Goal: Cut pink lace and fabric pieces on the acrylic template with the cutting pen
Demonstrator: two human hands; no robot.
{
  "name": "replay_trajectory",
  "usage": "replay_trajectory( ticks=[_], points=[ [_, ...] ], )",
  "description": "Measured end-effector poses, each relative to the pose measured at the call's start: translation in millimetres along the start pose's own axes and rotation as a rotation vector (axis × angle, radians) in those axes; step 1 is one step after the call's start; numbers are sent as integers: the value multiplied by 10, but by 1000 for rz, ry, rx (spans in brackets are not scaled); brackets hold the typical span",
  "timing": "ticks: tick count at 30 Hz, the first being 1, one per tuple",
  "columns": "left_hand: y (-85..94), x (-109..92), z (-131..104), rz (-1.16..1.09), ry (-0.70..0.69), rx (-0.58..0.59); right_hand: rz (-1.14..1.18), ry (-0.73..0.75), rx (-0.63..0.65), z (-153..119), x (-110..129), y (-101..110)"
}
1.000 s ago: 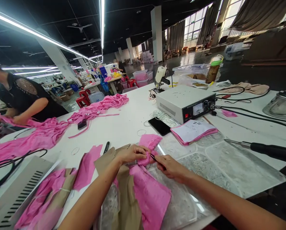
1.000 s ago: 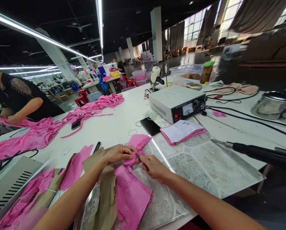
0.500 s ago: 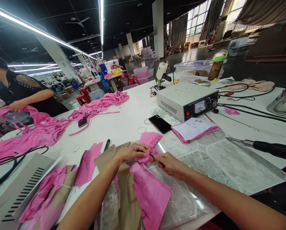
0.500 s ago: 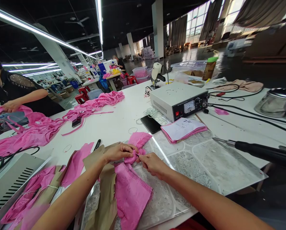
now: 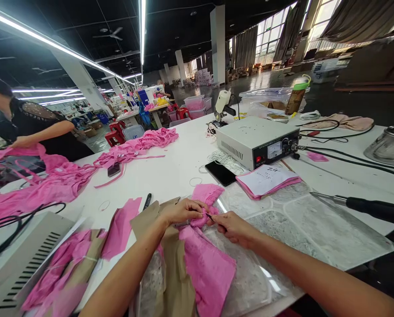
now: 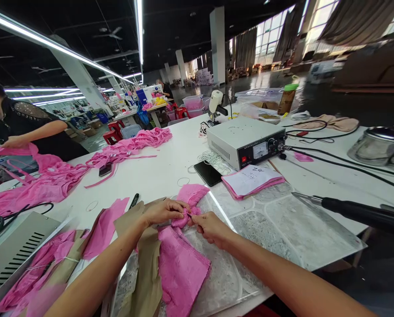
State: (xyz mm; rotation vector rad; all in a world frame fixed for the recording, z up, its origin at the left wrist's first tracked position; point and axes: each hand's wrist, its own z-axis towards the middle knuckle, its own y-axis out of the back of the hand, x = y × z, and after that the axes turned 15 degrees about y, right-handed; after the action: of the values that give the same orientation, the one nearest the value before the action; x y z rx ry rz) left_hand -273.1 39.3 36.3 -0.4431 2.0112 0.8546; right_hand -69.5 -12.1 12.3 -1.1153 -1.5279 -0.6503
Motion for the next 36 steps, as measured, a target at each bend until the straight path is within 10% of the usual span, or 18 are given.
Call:
replay_trajectory(
  ticks=[13,22,36],
  points=[
    [-9,-49,-19,54,-12,-22,-76,11,9,-66,42,39],
    [-61,-248,50,375,-121,-73,-919,342,-327,369,386,754],
    [-618,-341,265,1034,-47,-542,-1351,364,-156,768,477,583]
  ],
)
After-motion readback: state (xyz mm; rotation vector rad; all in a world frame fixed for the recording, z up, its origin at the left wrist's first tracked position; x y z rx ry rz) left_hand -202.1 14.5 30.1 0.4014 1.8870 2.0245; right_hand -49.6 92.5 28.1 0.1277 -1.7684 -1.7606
